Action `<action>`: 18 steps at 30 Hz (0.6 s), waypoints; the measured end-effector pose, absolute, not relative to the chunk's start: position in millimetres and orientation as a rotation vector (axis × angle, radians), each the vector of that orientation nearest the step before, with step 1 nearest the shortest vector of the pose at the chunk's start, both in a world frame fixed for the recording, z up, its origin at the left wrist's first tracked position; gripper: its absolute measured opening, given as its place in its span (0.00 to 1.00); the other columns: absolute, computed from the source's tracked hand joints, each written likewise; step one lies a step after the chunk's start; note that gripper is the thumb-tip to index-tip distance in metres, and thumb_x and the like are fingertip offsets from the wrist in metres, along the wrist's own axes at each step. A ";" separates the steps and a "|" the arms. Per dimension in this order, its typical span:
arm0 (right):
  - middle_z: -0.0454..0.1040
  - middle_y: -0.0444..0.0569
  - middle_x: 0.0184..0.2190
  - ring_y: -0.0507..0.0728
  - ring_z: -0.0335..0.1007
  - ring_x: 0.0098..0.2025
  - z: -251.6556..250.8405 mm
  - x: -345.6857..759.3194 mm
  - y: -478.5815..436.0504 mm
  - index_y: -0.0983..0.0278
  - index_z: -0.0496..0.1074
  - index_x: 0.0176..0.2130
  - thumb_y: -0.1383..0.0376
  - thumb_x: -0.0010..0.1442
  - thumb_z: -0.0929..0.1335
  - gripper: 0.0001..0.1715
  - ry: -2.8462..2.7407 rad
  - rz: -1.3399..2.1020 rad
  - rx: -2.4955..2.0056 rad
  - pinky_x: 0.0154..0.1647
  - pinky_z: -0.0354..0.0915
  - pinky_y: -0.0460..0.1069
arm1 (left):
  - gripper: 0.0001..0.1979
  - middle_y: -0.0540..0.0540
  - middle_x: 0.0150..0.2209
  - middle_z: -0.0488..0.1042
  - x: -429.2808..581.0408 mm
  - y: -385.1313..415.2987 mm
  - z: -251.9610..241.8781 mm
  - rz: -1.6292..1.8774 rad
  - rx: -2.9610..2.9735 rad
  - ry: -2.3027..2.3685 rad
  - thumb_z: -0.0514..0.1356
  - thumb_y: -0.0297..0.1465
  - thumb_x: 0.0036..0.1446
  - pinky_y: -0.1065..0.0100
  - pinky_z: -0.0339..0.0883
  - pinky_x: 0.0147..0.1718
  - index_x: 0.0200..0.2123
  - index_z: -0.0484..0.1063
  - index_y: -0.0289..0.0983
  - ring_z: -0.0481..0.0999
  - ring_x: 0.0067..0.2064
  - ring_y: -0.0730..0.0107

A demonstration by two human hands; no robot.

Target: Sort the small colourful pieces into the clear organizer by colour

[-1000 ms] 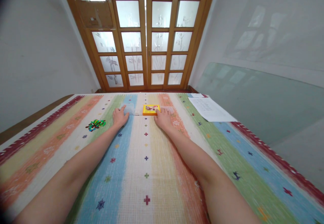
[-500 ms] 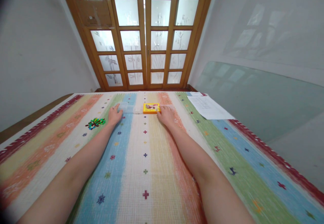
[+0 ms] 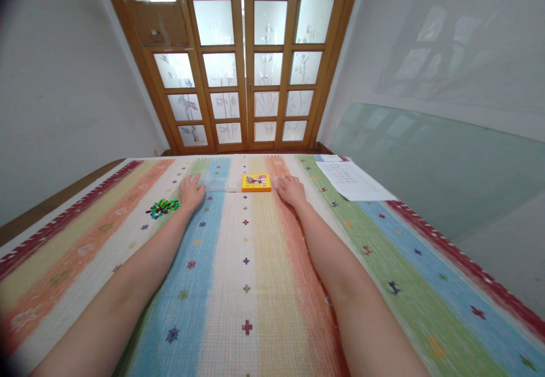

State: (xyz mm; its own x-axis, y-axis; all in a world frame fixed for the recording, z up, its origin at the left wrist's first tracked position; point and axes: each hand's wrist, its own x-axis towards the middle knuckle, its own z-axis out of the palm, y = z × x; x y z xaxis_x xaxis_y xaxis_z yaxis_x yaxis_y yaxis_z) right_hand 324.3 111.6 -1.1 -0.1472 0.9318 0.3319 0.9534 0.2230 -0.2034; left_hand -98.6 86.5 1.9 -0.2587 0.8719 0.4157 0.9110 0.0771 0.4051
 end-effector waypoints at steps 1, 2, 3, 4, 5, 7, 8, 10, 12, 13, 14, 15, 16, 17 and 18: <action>0.71 0.58 0.65 0.69 0.63 0.65 -0.5 325.8 111.3 0.60 0.73 0.65 0.56 0.69 0.68 0.28 -2.101 -0.090 -1.753 0.64 0.62 0.59 | 0.29 0.36 0.73 0.59 -95.3 83.9 4.0 -0.897 -1.921 -2.206 0.55 0.37 0.68 0.44 0.49 0.72 0.70 0.67 0.41 0.57 0.73 0.43; 0.71 0.59 0.64 0.69 0.63 0.64 -0.1 327.3 111.2 0.60 0.74 0.64 0.56 0.68 0.68 0.28 -2.090 -0.103 -1.760 0.64 0.62 0.59 | 0.28 0.37 0.73 0.60 -92.3 81.8 5.6 -0.860 -1.962 -2.167 0.55 0.37 0.68 0.44 0.48 0.71 0.69 0.68 0.43 0.57 0.73 0.43; 0.72 0.59 0.63 0.69 0.63 0.63 0.0 328.8 111.4 0.61 0.75 0.63 0.55 0.68 0.69 0.27 -2.085 -0.114 -1.764 0.63 0.62 0.59 | 0.27 0.38 0.73 0.60 -89.9 80.3 6.5 -0.825 -1.987 -2.145 0.55 0.38 0.68 0.44 0.49 0.71 0.69 0.69 0.43 0.56 0.73 0.44; 0.72 0.59 0.62 0.69 0.64 0.62 -0.2 330.3 111.8 0.61 0.76 0.62 0.55 0.67 0.69 0.27 -2.082 -0.122 -1.766 0.63 0.62 0.59 | 0.28 0.38 0.73 0.61 -88.4 79.4 6.9 -0.796 -1.995 -2.141 0.55 0.38 0.68 0.44 0.49 0.71 0.69 0.68 0.43 0.56 0.73 0.44; 0.72 0.59 0.62 0.69 0.64 0.62 -0.9 331.6 112.4 0.61 0.76 0.62 0.55 0.67 0.69 0.27 -2.081 -0.125 -1.766 0.63 0.62 0.59 | 0.28 0.38 0.73 0.61 -87.9 79.1 6.6 -0.775 -1.990 -2.146 0.55 0.38 0.68 0.44 0.50 0.71 0.70 0.68 0.43 0.57 0.73 0.44; 0.72 0.59 0.61 0.68 0.64 0.62 -3.2 333.4 114.1 0.61 0.76 0.62 0.56 0.67 0.69 0.27 -2.079 -0.119 -1.761 0.64 0.62 0.58 | 0.29 0.36 0.72 0.62 -89.8 80.1 4.6 -0.757 -1.974 -2.165 0.56 0.38 0.68 0.45 0.52 0.70 0.70 0.66 0.40 0.58 0.73 0.45; 0.72 0.59 0.61 0.68 0.64 0.62 -4.7 333.7 114.9 0.61 0.75 0.63 0.56 0.67 0.69 0.28 -2.078 -0.114 -1.757 0.65 0.62 0.57 | 0.29 0.35 0.72 0.62 -91.8 81.1 3.2 -0.759 -1.967 -2.174 0.56 0.38 0.68 0.45 0.52 0.70 0.70 0.66 0.39 0.59 0.72 0.45; 0.71 0.60 0.63 0.67 0.63 0.63 -7.7 333.4 116.5 0.63 0.74 0.64 0.58 0.67 0.69 0.29 -2.073 -0.108 -1.751 0.66 0.60 0.57 | 0.28 0.34 0.71 0.64 -96.4 83.4 0.4 -0.766 -1.959 -2.192 0.56 0.37 0.67 0.46 0.54 0.69 0.69 0.68 0.38 0.61 0.71 0.46; 0.69 0.61 0.64 0.67 0.62 0.65 -9.9 333.0 117.2 0.64 0.72 0.65 0.58 0.67 0.69 0.30 -2.070 -0.107 -1.749 0.68 0.59 0.56 | 0.27 0.33 0.70 0.65 -100.1 85.0 -1.6 -0.769 -1.958 -2.211 0.55 0.37 0.67 0.46 0.55 0.68 0.66 0.70 0.37 0.62 0.71 0.45; 0.69 0.62 0.64 0.67 0.62 0.65 -10.4 333.1 117.2 0.64 0.72 0.65 0.58 0.68 0.69 0.30 -2.071 -0.103 -1.747 0.68 0.59 0.57 | 0.26 0.33 0.69 0.66 -101.2 85.4 -2.2 -0.771 -1.961 -2.216 0.55 0.37 0.67 0.45 0.55 0.68 0.65 0.71 0.36 0.63 0.70 0.45; 0.70 0.62 0.63 0.67 0.63 0.64 -10.4 333.4 116.8 0.64 0.72 0.65 0.58 0.68 0.69 0.30 -2.072 -0.095 -1.746 0.67 0.59 0.57 | 0.26 0.32 0.69 0.67 -101.7 85.6 -2.7 -0.778 -1.965 -2.215 0.55 0.37 0.67 0.45 0.55 0.68 0.65 0.72 0.36 0.63 0.70 0.45; 0.71 0.62 0.61 0.68 0.64 0.63 -10.1 334.0 116.2 0.63 0.73 0.65 0.58 0.68 0.69 0.29 -2.069 -0.086 -1.749 0.66 0.60 0.57 | 0.26 0.32 0.69 0.67 -101.8 85.5 -2.9 -0.790 -1.969 -2.207 0.55 0.36 0.67 0.45 0.55 0.68 0.65 0.72 0.36 0.63 0.70 0.45; 0.72 0.62 0.59 0.68 0.64 0.62 -9.3 334.7 115.3 0.63 0.73 0.64 0.57 0.68 0.69 0.29 -2.058 -0.079 -1.757 0.65 0.61 0.57 | 0.26 0.33 0.68 0.67 -101.4 85.3 -3.1 -0.811 -1.972 -2.193 0.56 0.36 0.66 0.45 0.55 0.68 0.64 0.72 0.36 0.63 0.70 0.45; 0.73 0.62 0.58 0.69 0.65 0.61 -8.2 335.3 114.2 0.62 0.74 0.63 0.55 0.67 0.69 0.29 -2.034 -0.078 -1.768 0.63 0.63 0.57 | 0.25 0.33 0.68 0.68 -100.5 84.9 -3.3 -0.841 -1.978 -2.172 0.56 0.36 0.66 0.44 0.55 0.68 0.64 0.72 0.36 0.63 0.70 0.44; 0.73 0.62 0.56 0.69 0.66 0.59 -6.6 335.6 113.0 0.62 0.74 0.63 0.54 0.67 0.70 0.29 -1.999 -0.085 -1.781 0.61 0.64 0.58 | 0.25 0.33 0.67 0.68 -99.0 84.4 -3.4 -0.880 -1.989 -2.141 0.57 0.35 0.66 0.44 0.55 0.69 0.64 0.72 0.36 0.64 0.69 0.44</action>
